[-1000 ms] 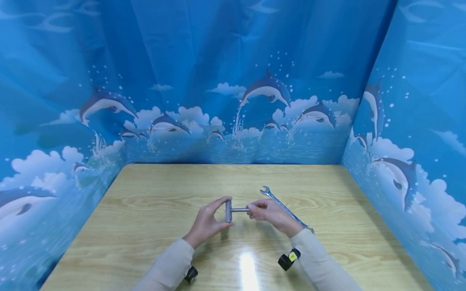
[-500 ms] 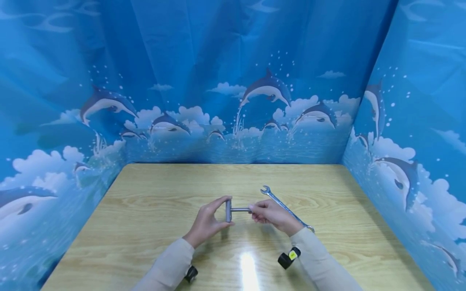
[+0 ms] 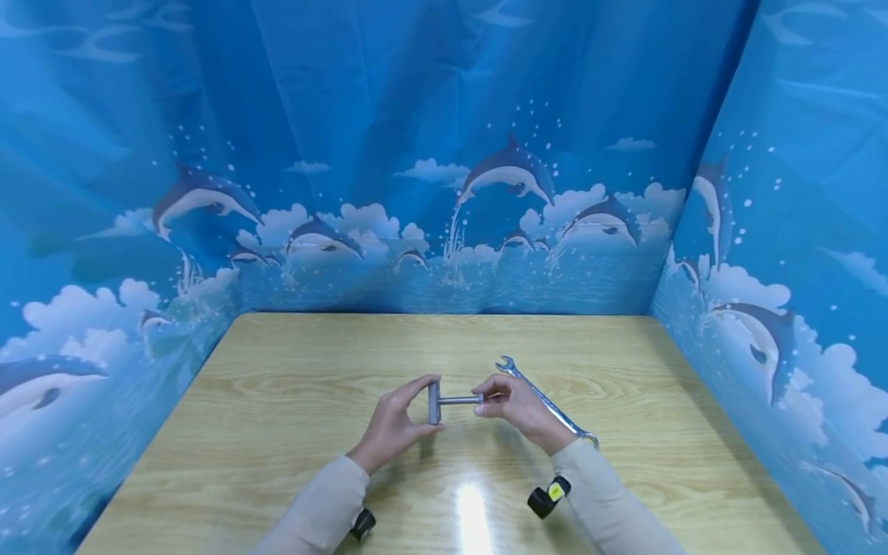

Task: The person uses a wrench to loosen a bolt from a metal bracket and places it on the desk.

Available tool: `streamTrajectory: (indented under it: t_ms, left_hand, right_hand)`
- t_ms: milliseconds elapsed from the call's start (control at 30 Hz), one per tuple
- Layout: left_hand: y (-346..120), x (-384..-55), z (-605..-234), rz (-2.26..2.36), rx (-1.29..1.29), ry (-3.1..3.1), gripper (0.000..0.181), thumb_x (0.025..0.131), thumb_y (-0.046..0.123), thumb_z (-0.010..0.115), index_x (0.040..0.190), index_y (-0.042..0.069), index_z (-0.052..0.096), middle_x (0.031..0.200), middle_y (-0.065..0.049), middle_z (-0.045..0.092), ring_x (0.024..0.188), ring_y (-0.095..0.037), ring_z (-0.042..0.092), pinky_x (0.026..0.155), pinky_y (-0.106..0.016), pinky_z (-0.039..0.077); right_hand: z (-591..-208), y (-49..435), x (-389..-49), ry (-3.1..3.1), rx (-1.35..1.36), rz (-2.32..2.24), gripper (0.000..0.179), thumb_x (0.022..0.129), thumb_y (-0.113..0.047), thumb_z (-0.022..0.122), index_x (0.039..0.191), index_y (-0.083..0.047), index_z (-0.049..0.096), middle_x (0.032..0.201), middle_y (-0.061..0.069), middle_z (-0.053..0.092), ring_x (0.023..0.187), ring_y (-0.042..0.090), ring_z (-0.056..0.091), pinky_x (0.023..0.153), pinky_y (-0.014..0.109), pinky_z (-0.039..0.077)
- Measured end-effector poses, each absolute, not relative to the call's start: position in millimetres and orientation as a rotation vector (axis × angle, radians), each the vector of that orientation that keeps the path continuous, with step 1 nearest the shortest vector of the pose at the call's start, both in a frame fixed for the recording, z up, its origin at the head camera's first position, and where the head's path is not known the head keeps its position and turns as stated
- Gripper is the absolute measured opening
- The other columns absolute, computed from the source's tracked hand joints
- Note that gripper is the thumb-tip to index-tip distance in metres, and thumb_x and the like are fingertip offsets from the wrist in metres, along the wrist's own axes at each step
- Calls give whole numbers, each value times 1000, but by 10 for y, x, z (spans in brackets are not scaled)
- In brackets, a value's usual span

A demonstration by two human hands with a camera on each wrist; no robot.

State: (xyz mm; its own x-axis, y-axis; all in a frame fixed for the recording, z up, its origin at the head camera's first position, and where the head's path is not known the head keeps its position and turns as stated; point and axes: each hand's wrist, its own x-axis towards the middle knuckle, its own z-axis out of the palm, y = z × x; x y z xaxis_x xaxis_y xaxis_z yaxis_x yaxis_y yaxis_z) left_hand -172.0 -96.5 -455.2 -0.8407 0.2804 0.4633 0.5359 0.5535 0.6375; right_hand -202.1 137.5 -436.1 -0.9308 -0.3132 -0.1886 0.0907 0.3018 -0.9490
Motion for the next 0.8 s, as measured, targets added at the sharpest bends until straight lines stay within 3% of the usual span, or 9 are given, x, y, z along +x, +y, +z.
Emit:
streamTrajectory:
  t_ms: [100, 267, 400, 567, 800]
  left_hand:
    - [-968, -1718, -4556, -1172, -677, -2483, 75, 61, 11, 89, 130, 9, 57, 130, -6, 60, 120, -21, 58, 103, -32, 47]
    - [-964, -1718, -4558, -1172, -679, -2477, 75, 62, 11, 89, 130, 9, 57, 130, -7, 61, 120, -21, 58, 103, -32, 46]
    - [-963, -1717, -4558, -1171, -686, -2468, 75, 62, 10, 89, 129, 9, 57, 130, -7, 61, 120, -21, 58, 103, -31, 46]
    - [-962, -1711, -4556, -1167, -685, -2466, 75, 61, 10, 89, 129, 9, 58, 130, -7, 61, 119, -21, 58, 103, -31, 46]
    - [-961, -1706, -4559, -1168, -687, -2473, 76, 60, 9, 89, 129, 7, 57, 129, -10, 61, 119, -23, 58, 103, -32, 47]
  right_hand:
    - [-4372, 1383, -2023, 2212, -207, -1659, 35, 84, -6, 72, 116, 1, 62, 108, 12, 61, 93, 20, 61, 87, 37, 55]
    - [-4366, 1391, -2031, 2110, -236, -1667, 50, 92, -28, 65, 128, 5, 53, 111, 15, 64, 99, 27, 63, 95, 45, 52]
    - [-4382, 1394, -2040, 2082, -237, -1654, 60, 97, -44, 53, 117, 13, 57, 98, 16, 69, 90, 26, 67, 89, 43, 56]
    - [-4388, 1406, -2027, 2126, -218, -1593, 68, 96, -53, 48, 106, 12, 63, 85, 10, 68, 75, 19, 65, 79, 40, 59]
    - [-4402, 1399, -2021, 2139, -226, -1576, 59, 97, -46, 51, 100, 11, 65, 76, 5, 66, 66, 12, 61, 69, 35, 59]
